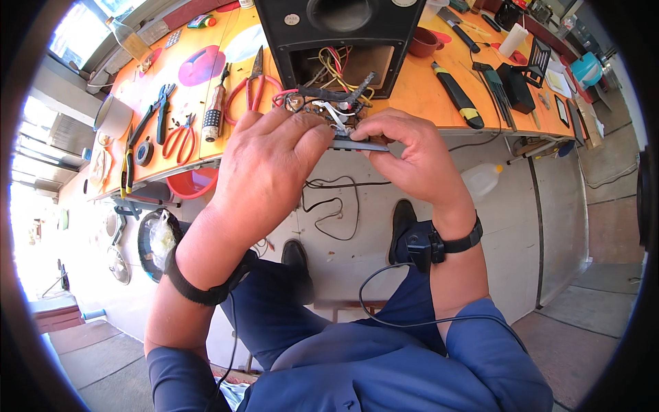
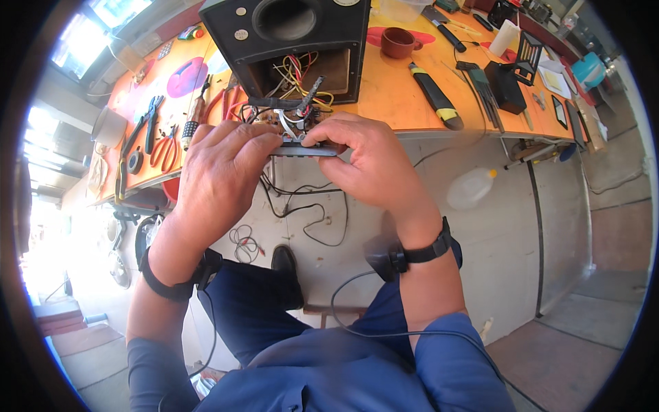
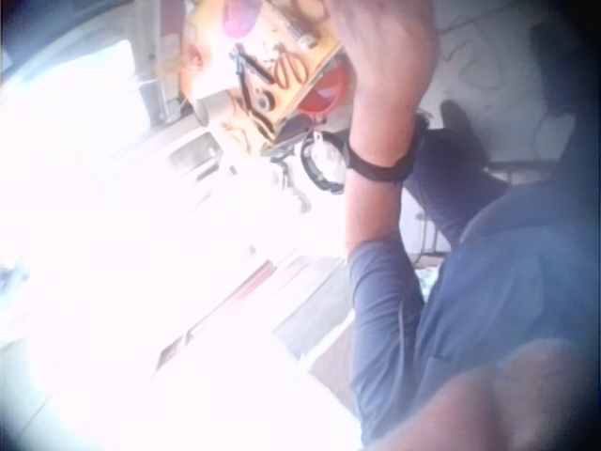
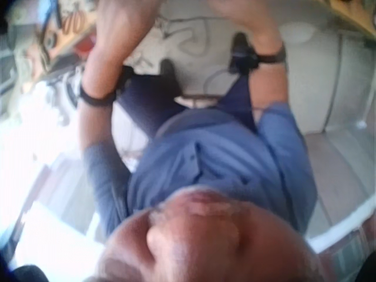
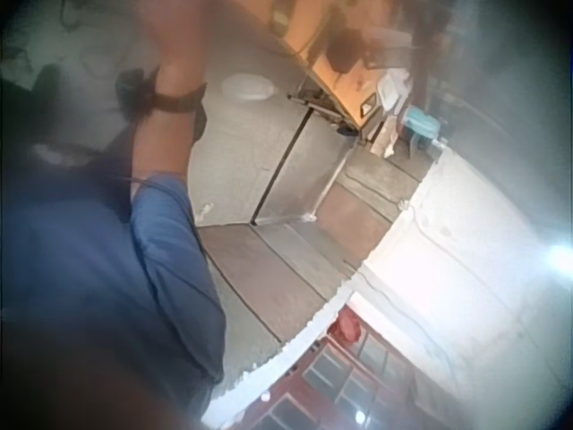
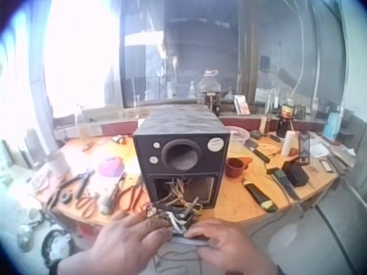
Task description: The person uses pliers to strip and adjust wires on a small electronic component, then uses a soldering iron to solder connections. The person inspects the component and continues to manipulate wires and solder joints.
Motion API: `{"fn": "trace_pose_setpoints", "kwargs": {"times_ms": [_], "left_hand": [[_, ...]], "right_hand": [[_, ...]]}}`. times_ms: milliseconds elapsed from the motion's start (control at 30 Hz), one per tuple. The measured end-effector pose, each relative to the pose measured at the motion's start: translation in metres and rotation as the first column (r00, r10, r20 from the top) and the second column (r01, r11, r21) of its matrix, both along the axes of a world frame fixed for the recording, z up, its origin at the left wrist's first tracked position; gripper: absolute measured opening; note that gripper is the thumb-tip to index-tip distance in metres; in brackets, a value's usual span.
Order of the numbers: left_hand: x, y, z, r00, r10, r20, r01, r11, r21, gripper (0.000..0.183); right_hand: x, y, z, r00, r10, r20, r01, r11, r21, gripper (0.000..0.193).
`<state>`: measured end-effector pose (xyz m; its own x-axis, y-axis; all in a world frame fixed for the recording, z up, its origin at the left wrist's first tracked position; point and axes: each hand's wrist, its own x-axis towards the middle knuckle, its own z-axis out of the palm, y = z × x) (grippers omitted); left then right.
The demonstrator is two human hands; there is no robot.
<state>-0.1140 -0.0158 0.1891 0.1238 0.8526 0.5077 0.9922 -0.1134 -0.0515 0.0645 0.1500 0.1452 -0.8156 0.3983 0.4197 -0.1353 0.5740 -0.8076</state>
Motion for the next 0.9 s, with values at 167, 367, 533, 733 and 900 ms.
{"fn": "trace_pose_setpoints", "kwargs": {"times_ms": [167,367,533,733,900], "left_hand": [[0.0056,0.0077,-0.0023,0.999,0.033,-0.001,-0.033,0.999,-0.04,0.025],[0.0045,0.0087,-0.0013,0.999,0.036,0.017,-0.035,0.998,-0.049,0.024],[0.0051,0.0069,0.0015,0.998,0.054,0.027,-0.052,0.996,-0.071,0.022],[0.0042,0.0066,0.0026,0.997,0.054,0.062,-0.049,0.996,-0.074,0.022],[0.0038,0.0064,0.0041,0.997,0.045,0.07,-0.04,0.997,-0.067,0.022]], "right_hand": [[-0.0001,0.0037,-0.0021,0.999,0.004,0.038,-0.003,0.999,-0.038,0.028],[-0.0003,0.0046,-0.0067,0.999,0.031,-0.004,-0.032,0.996,-0.083,0.025],[-0.0031,0.0006,-0.01,0.998,0.026,-0.059,-0.039,0.973,-0.229,0.023],[0.0006,0.0027,-0.0076,0.999,0.037,0.021,-0.032,0.977,-0.212,0.025],[0.0001,0.0027,-0.0064,0.999,0.028,0.027,-0.023,0.986,-0.168,0.023]]}}
